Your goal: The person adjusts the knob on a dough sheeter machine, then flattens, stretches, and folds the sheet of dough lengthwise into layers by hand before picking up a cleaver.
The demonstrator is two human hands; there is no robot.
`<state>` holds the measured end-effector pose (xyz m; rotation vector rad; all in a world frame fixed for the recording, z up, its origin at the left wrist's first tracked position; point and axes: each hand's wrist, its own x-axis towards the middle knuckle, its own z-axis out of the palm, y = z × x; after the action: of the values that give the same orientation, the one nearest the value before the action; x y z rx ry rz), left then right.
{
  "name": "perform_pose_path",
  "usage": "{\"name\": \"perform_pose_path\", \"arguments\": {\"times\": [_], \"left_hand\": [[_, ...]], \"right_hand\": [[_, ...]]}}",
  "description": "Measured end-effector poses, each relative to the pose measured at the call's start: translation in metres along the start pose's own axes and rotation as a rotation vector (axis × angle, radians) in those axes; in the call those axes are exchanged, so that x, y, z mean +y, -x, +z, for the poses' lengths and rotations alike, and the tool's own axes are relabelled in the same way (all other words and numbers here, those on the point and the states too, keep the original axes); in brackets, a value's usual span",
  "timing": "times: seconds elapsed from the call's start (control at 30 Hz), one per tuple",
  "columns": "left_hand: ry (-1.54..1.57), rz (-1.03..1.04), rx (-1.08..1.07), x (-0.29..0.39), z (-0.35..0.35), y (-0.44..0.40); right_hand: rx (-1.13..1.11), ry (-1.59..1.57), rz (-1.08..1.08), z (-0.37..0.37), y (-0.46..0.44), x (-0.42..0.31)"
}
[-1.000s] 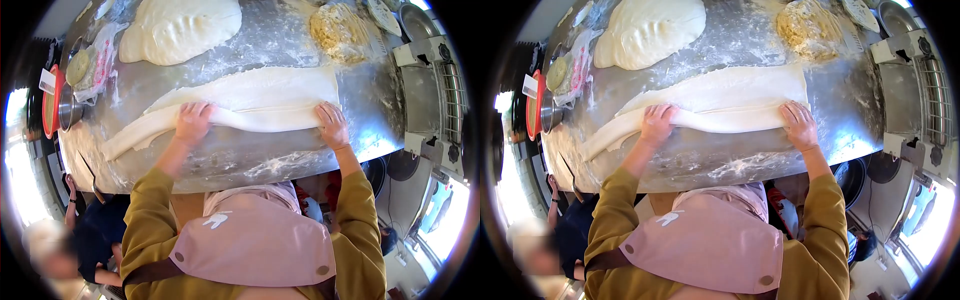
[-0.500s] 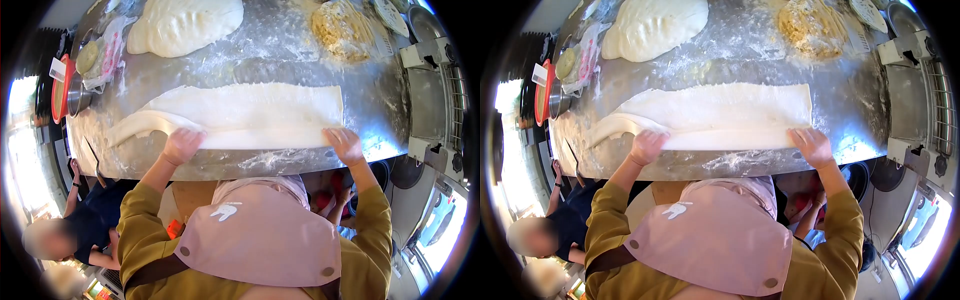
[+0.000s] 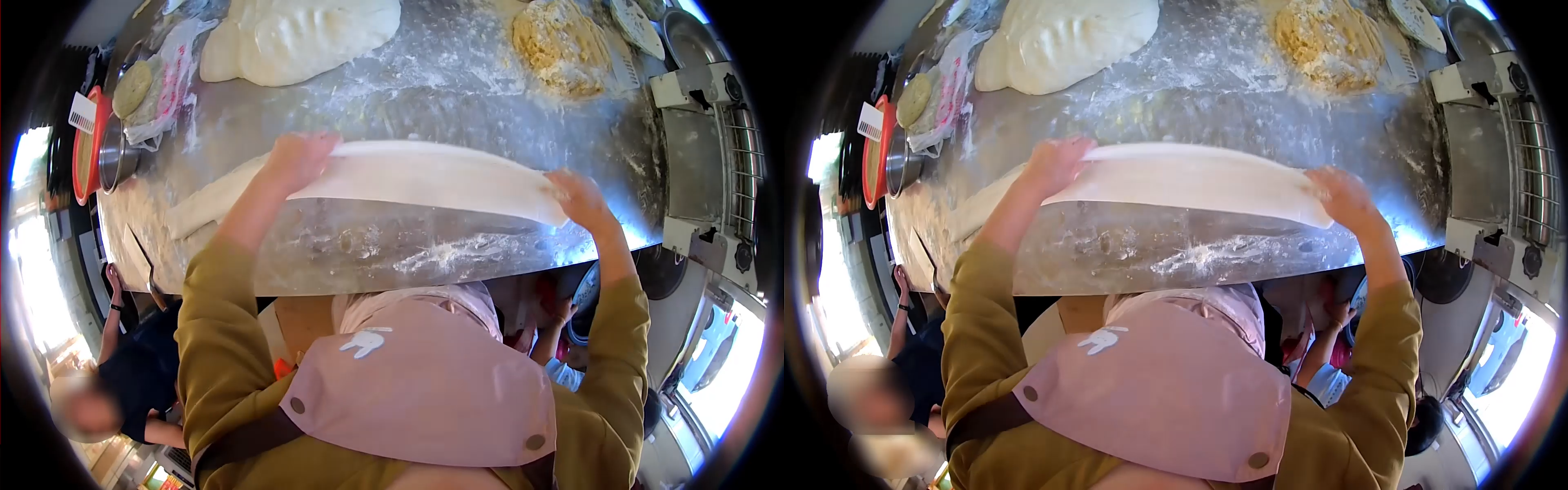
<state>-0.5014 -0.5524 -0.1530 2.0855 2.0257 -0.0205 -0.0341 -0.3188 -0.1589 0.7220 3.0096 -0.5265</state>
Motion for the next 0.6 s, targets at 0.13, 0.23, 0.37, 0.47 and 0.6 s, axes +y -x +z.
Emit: {"name": "perform_pose_path", "arguments": {"times": [0.13,0.23,0.37,0.47,0.6], "left_hand": [[-0.11,0.071,0.255,0.005,0.016,-0.005],[-0.188,0.131,0.44,0.008,0.028,0.015],[-0.121,0.129,0.513,0.009,0.045,0.034],[-0.063,0.138,0.577,0.005,0.045,0.042],[-0.022,0.181,0.539,0.012,0.049,0.047]], "right_hand": [[0.067,0.183,0.023,-0.004,-0.016,-0.01],[0.221,0.249,-0.011,0.005,-0.005,-0.029],[0.359,0.299,-0.061,0.019,0.014,-0.036],[0.391,0.296,-0.039,0.024,0.025,-0.039],[0.423,0.284,-0.025,0.031,0.027,-0.039]]}}
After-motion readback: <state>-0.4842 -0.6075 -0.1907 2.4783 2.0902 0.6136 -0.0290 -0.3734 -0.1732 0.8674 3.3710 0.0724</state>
